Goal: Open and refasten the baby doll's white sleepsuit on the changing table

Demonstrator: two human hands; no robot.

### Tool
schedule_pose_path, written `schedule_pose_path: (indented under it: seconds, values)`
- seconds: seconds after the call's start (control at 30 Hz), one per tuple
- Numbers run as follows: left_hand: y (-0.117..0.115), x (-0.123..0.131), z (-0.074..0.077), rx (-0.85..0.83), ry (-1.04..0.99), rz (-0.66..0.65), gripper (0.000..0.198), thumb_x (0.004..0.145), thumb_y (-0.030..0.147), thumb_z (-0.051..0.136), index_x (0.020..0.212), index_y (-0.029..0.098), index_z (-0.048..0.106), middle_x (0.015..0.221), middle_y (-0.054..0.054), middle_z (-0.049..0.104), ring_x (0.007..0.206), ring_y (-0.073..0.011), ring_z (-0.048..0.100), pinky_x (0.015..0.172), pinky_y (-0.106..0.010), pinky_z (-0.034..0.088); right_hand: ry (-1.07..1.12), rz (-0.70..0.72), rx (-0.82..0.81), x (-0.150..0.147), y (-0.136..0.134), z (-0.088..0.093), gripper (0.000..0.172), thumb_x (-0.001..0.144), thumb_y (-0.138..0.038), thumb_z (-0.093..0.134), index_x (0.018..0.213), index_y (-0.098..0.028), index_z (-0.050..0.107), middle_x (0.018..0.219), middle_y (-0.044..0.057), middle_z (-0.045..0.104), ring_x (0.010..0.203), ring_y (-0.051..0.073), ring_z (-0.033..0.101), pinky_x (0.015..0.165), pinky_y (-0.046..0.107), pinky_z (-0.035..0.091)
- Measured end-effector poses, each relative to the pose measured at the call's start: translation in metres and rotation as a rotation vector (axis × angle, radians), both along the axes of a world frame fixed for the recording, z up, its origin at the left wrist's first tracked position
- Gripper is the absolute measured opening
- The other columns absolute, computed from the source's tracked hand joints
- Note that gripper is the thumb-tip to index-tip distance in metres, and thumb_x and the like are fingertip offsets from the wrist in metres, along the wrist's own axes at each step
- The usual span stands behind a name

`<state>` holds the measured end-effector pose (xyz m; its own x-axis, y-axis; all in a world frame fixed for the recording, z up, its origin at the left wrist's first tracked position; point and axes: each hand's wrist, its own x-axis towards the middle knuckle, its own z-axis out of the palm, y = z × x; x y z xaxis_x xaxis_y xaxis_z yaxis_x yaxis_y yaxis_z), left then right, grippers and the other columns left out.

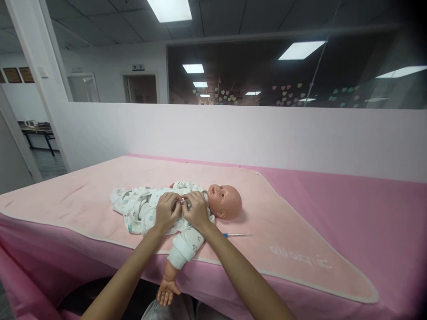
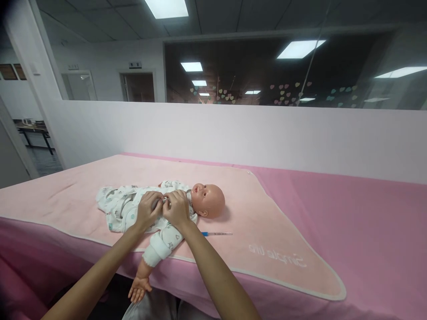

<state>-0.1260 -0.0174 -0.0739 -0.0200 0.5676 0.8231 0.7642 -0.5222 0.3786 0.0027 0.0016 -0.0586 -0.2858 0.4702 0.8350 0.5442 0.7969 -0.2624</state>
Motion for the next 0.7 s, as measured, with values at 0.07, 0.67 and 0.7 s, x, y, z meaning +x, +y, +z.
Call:
schedule_pose_path:
  seconds: [0.07,0.67,0.7]
  values:
    - [0.0022,-0.0002,-0.0021,-0.021,-0.047,-0.015,0.015,0.083,0.022,0.04,0.079,0.018,0.054,0.08,-0.003,0.059,0.08,-0.0154,0.052,0.075,-0.028,0.04,0.003,0.006,0.011,0.0002,0.0003,0.0001,0.017,0.07,-0.01,0.051,0.083,-0.019,0.058,0.083,0.003,0.061,0.082,0.019,0.049,0.078,0.033,0.037]
    - [-0.0001,0.0051,-0.0021,-0.072,-0.116,-0.077,0.018,0.083,0.027,0.044,0.092,0.018,0.056,0.091,-0.004,0.061,0.089,-0.0159,0.055,0.082,-0.029,0.043,0.031,-0.083,0.03,-0.0012,0.0079,-0.0066,0.009,0.082,-0.015,0.049,0.079,-0.02,0.056,0.08,0.002,0.059,0.078,0.017,0.05,0.072,0.03,0.037]
    - [0.0002,0.0053,-0.0025,-0.072,-0.123,-0.08,0.018,0.084,0.028,0.044,0.093,0.018,0.056,0.091,-0.004,0.061,0.089,-0.0158,0.055,0.082,-0.029,0.043,0.027,-0.081,0.031,-0.0012,0.008,-0.0069,0.009,0.082,-0.014,0.049,0.078,-0.019,0.056,0.079,0.002,0.059,0.077,0.017,0.05,0.072,0.03,0.037]
